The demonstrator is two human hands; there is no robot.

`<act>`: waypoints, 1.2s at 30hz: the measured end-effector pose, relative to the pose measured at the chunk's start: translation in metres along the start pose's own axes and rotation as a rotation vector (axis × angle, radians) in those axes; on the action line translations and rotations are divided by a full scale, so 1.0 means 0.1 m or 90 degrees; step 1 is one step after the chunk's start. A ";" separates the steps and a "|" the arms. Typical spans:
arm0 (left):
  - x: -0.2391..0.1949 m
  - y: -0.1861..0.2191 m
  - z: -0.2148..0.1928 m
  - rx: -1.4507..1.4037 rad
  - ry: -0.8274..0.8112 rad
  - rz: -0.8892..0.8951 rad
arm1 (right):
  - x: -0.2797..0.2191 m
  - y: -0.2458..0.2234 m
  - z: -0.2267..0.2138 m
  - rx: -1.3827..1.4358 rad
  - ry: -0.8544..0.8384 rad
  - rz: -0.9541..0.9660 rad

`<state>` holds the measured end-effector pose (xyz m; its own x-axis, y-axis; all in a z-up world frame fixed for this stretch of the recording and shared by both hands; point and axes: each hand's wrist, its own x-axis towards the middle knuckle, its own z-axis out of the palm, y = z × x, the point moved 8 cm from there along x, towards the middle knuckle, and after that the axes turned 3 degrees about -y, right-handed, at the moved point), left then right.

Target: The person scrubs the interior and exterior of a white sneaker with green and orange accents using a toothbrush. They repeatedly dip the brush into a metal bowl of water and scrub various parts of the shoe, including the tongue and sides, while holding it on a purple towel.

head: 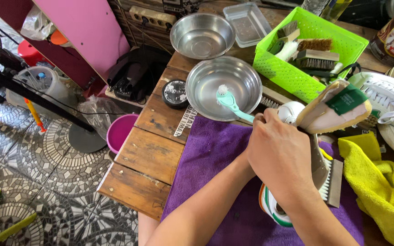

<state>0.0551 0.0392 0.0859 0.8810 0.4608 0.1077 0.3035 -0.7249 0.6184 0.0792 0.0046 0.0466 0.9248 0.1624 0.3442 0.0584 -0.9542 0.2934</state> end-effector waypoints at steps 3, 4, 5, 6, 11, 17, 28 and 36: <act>0.03 0.00 0.04 -0.013 -0.093 0.040 | -0.06 -0.05 -0.01 -0.002 0.038 -0.007; 0.04 0.00 0.03 -0.015 -0.096 0.042 | -0.06 -0.04 -0.01 -0.005 0.036 -0.004; 0.04 -0.01 0.02 -0.006 -0.110 0.045 | -0.09 -0.04 -0.04 -0.008 0.056 -0.005; 0.03 -0.01 0.02 0.002 -0.124 0.048 | -0.12 -0.04 -0.06 -0.012 0.076 -0.005; 0.05 0.02 -0.03 0.035 -0.177 0.066 | -0.14 -0.15 -0.59 -0.110 0.120 0.027; 0.07 0.04 -0.01 0.066 -0.246 0.040 | -0.09 -0.01 -0.62 -0.021 0.059 0.035; -0.03 -0.30 1.11 -0.573 -0.438 0.163 | -0.14 0.24 -0.81 0.162 -0.077 0.063; -0.27 -0.06 0.94 -0.857 -0.805 -0.122 | -0.64 0.04 -1.49 0.145 -0.142 -0.110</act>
<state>0.0639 -0.0167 0.0060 0.7795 -0.5897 -0.2111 0.5197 0.4208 0.7435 -0.0362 0.0280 0.1584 0.9517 0.2916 0.0964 0.2802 -0.9529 0.1158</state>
